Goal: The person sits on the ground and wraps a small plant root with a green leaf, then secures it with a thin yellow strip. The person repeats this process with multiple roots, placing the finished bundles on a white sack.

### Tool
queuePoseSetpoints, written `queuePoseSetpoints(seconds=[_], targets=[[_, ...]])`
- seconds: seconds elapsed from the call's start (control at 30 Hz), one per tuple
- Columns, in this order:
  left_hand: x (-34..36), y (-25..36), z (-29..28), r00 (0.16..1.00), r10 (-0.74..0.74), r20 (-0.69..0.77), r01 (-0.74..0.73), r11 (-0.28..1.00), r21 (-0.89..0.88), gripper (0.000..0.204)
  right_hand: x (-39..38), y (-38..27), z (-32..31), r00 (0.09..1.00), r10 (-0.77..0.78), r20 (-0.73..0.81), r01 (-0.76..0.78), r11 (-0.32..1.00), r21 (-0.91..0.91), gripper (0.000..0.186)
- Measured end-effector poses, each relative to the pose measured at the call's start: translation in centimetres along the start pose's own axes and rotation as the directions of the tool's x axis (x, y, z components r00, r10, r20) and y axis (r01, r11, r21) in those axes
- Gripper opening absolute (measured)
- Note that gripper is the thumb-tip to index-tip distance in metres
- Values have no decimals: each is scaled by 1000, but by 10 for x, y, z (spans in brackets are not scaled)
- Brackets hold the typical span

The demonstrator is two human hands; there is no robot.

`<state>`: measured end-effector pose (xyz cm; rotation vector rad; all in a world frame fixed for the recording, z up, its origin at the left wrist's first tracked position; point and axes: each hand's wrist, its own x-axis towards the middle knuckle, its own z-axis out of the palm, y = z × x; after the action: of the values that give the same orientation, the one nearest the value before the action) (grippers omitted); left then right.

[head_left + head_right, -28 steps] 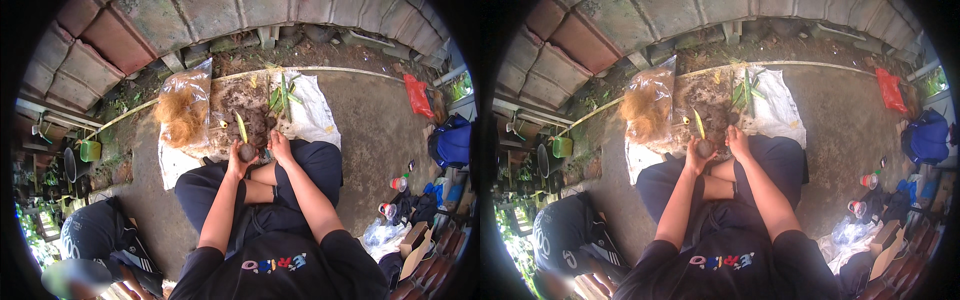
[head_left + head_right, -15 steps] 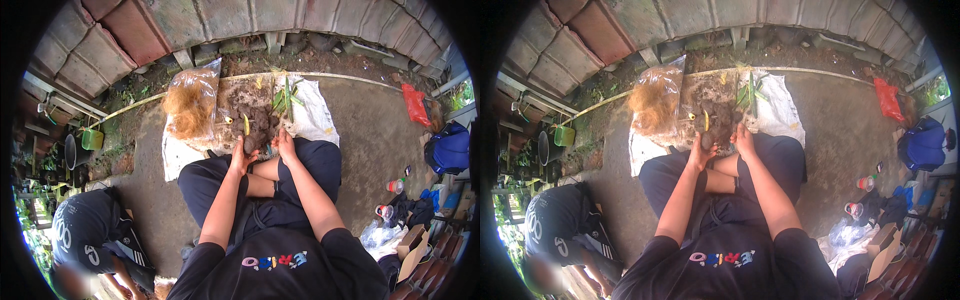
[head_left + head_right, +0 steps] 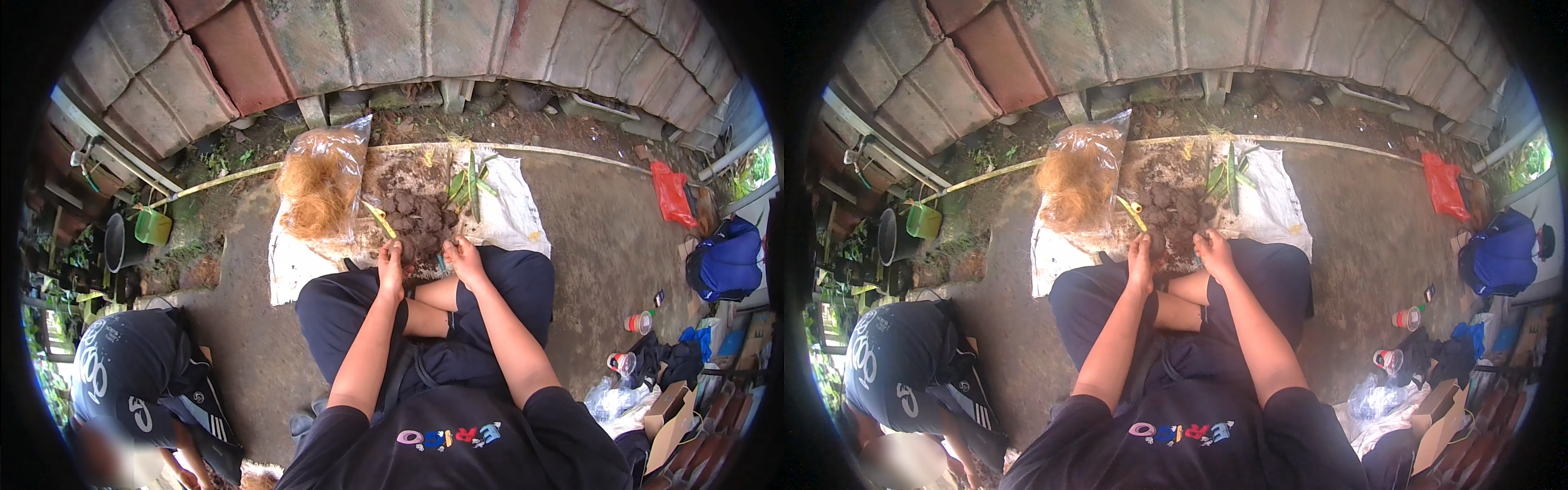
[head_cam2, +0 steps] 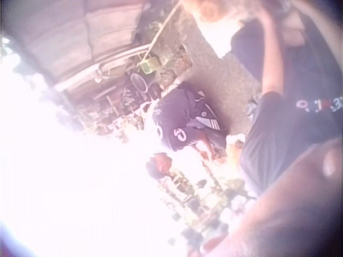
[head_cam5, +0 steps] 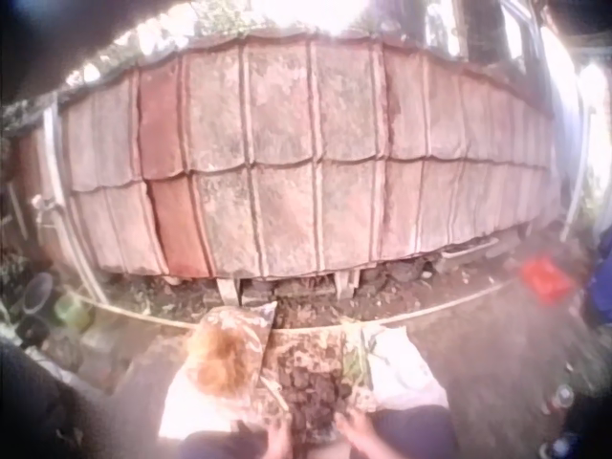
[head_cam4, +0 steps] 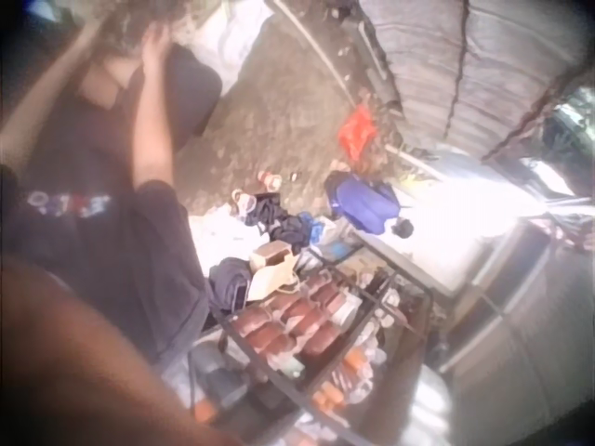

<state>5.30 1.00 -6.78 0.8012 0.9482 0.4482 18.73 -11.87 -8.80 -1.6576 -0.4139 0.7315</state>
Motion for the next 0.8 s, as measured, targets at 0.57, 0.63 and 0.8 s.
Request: queuePoseSetpoints(seconds=[0.57, 0.63, 0.8], targets=[[11, -9, -10, 998, 30, 50, -21, 986, -168, 42, -7, -8, 11, 959, -282, -13, 260, 902, -344, 18], [15, -11, -12, 996, 50, 68, -37, 982, -186, 42, -10, -11, 16, 975, -221, -10, 208, 932, -295, 17], [15, -11, -10, 983, 50, 177, 3, 958, -287, 38, -14, -6, 27, 997, -75, -13, 76, 990, 119, 16]])
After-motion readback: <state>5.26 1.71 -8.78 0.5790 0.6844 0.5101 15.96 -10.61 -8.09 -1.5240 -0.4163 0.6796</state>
